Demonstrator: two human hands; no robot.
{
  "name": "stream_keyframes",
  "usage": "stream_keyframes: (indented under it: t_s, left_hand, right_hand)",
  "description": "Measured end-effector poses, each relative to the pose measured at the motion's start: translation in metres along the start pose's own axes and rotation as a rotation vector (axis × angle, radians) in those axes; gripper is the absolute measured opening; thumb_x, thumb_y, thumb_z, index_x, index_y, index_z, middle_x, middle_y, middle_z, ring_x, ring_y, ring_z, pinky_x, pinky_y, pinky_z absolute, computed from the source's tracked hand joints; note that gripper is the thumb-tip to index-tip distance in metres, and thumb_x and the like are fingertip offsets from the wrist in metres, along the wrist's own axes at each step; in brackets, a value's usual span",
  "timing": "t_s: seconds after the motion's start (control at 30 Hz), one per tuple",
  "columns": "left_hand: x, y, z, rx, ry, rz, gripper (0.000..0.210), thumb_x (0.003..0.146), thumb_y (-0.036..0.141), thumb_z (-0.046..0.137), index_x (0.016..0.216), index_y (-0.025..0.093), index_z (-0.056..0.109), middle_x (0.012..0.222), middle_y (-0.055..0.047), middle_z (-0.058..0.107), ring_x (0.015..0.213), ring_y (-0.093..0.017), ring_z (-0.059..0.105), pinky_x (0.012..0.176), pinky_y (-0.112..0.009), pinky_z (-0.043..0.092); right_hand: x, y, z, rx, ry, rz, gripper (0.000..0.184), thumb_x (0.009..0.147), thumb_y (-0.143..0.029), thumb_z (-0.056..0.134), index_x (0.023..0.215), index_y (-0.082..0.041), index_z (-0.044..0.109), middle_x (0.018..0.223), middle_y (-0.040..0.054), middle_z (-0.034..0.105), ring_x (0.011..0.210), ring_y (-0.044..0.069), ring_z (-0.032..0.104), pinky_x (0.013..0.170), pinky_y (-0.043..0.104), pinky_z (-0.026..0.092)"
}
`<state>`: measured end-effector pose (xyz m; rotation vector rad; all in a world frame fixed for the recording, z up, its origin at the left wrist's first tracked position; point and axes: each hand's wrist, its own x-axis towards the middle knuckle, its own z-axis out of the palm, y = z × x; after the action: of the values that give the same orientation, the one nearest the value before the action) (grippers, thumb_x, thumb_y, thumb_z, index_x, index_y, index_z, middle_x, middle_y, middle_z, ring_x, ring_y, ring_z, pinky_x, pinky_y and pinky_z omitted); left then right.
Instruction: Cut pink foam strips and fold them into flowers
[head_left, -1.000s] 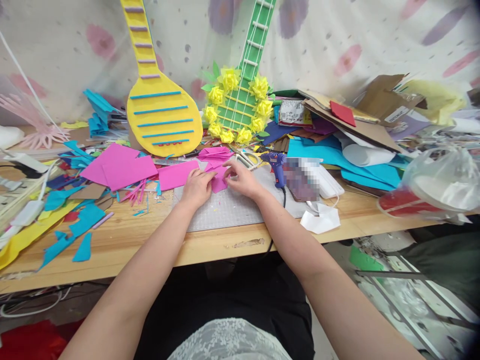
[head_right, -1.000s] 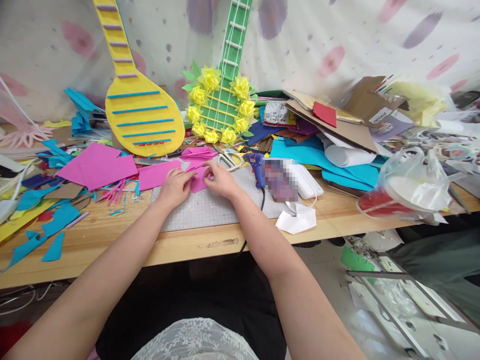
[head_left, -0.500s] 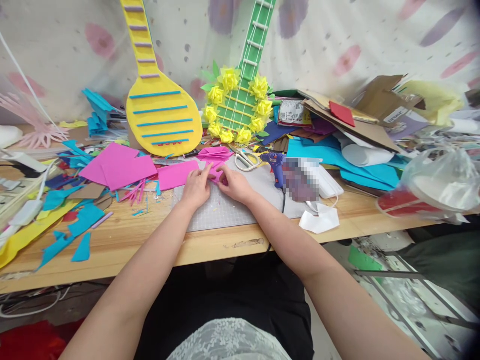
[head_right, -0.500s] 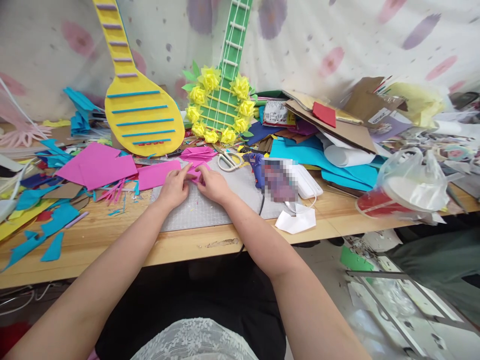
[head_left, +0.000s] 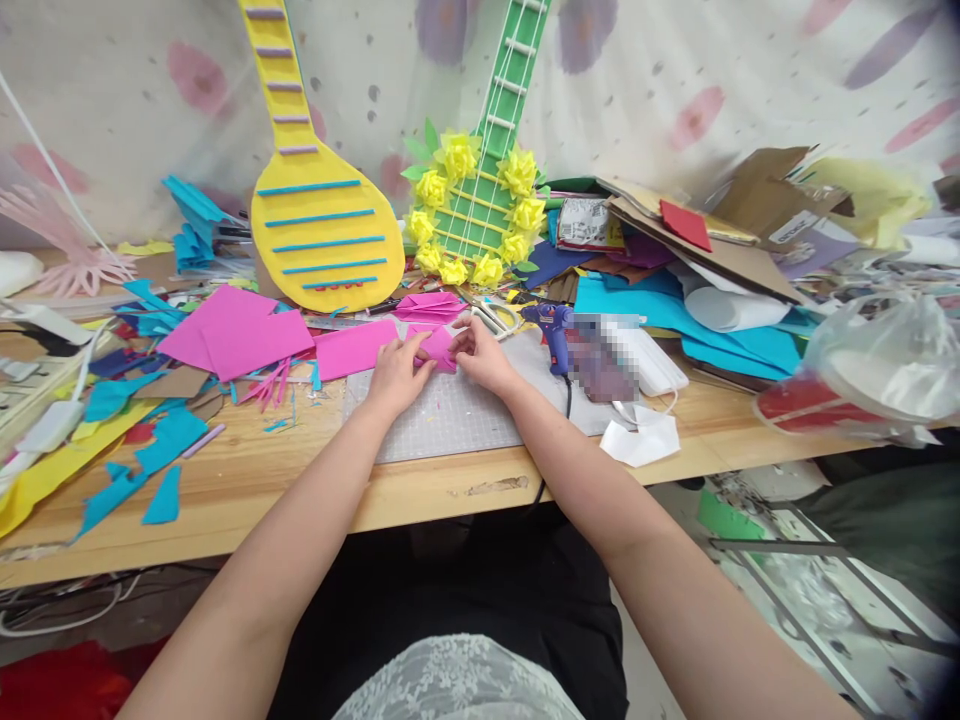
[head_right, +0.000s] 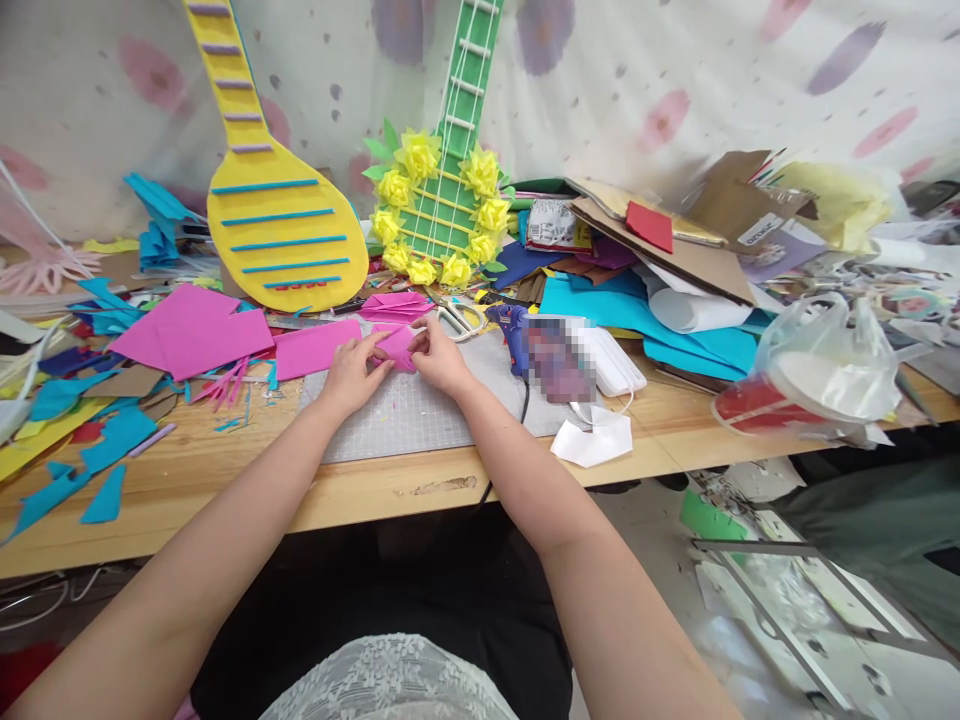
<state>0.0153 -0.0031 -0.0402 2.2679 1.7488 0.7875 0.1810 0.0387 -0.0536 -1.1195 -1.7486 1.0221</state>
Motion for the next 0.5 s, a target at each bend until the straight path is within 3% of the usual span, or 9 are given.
stream_keyframes:
  t_s: [0.3,0.5]
  left_hand:
    - [0.008,0.008,0.007,-0.018,0.015,-0.141,0.042,0.08,0.026,0.055,0.122,0.021,0.054,0.089,-0.003,0.071,0.097,-0.026,0.056,0.087,-0.04,0.037]
    - [0.008,0.011,0.008,-0.014,0.024,-0.146,0.05,0.074,0.023,0.061,0.123,0.022,0.053,0.092,-0.003,0.071,0.099,-0.026,0.056,0.087,-0.04,0.035]
  right_hand:
    - [-0.003,-0.004,-0.003,-0.073,-0.052,0.001,0.037,0.068,-0.012,0.05,0.103,-0.02,0.043,0.073,-0.0052,0.057,0.064,0.01,0.055,0.067,0.027,0.044]
    - [-0.004,-0.002,0.0,-0.063,-0.094,-0.005,0.039,0.065,-0.012,0.055,0.102,-0.02,0.044,0.076,-0.0046,0.053,0.066,0.01,0.054,0.067,0.027,0.045]
